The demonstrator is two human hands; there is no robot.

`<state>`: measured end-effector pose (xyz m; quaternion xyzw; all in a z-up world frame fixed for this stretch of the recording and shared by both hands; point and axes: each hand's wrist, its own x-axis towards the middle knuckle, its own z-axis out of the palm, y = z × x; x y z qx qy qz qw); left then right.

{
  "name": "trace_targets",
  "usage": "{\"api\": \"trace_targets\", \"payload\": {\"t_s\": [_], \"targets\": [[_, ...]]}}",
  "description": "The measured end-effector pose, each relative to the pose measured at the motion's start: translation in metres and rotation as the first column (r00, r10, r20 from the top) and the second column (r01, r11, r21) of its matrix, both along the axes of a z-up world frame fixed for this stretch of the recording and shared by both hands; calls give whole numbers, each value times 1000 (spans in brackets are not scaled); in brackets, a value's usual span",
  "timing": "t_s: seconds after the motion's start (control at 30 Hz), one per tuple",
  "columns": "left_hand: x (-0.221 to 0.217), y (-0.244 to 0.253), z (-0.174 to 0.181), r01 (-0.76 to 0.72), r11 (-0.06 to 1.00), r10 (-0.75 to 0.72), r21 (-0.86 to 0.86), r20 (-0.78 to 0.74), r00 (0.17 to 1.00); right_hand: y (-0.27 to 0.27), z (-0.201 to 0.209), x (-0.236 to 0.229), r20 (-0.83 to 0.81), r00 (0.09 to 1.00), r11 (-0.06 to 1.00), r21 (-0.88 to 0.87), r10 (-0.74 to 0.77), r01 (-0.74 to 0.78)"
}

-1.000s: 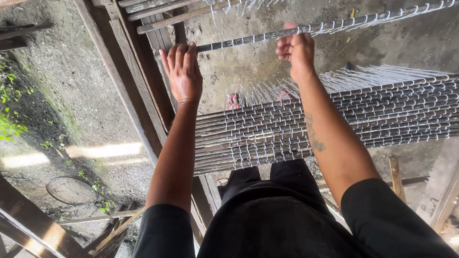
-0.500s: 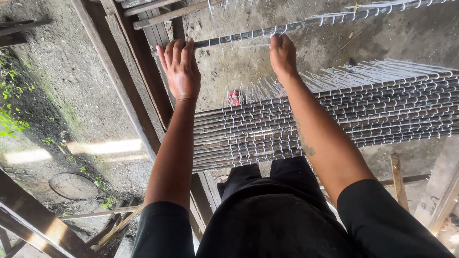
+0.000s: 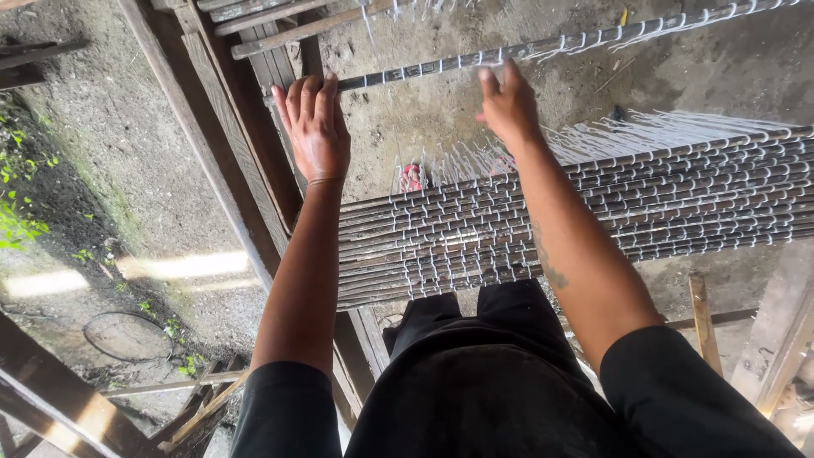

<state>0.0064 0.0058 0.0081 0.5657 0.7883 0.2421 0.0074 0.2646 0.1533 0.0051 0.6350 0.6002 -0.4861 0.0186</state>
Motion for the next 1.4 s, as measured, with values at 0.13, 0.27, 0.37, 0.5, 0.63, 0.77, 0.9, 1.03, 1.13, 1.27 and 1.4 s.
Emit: {"api": "trace_targets", "payload": {"t_s": [0.13, 0.27, 0.37, 0.5, 0.63, 0.77, 0.9, 1.03, 1.13, 1.27, 1.4], "targets": [[1, 0, 0, 8, 1000, -8, 15, -27, 1000, 9, 28, 26, -55, 887, 887, 33, -459, 461], [1, -1, -1, 6, 1000, -6, 19, -23, 1000, 30, 6, 49, -402, 615, 722, -206, -678, 661], [0, 1, -1, 8, 1000, -7, 26, -29, 1000, 31, -4, 47, -469, 686, 824, -206, -556, 528], [1, 1, 2, 6, 1000, -6, 12, -24, 1000, 7, -29, 46, -442, 763, 873, -114, -472, 475], [1, 1, 0, 4, 1000, -4, 13, -32, 999, 2, -37, 33, -458, 780, 895, -88, -427, 438], [1, 1, -1, 4, 1000, -4, 13, -34, 999, 7, -49, 27, -400, 826, 905, -19, -397, 426], [0, 1, -2, -1, 1000, 1, 9, -43, 999, 8, -68, 36, -250, 930, 934, 166, -271, 317], [0, 0, -2, -2, 999, 4, 32, -42, 999, 4, -55, 36, -217, 942, 942, 163, -257, 294], [0, 1, -1, 4, 999, -3, 35, -36, 999, 9, -67, 37, -202, 948, 943, 172, -248, 284], [0, 0, -4, 1, 1000, 0, 26, -48, 999, 17, -82, 34, -141, 954, 950, 136, -263, 282], [0, 1, -3, -1, 1000, 1, 16, -38, 999, 19, -81, 36, -85, 970, 963, 133, -226, 235]]}}
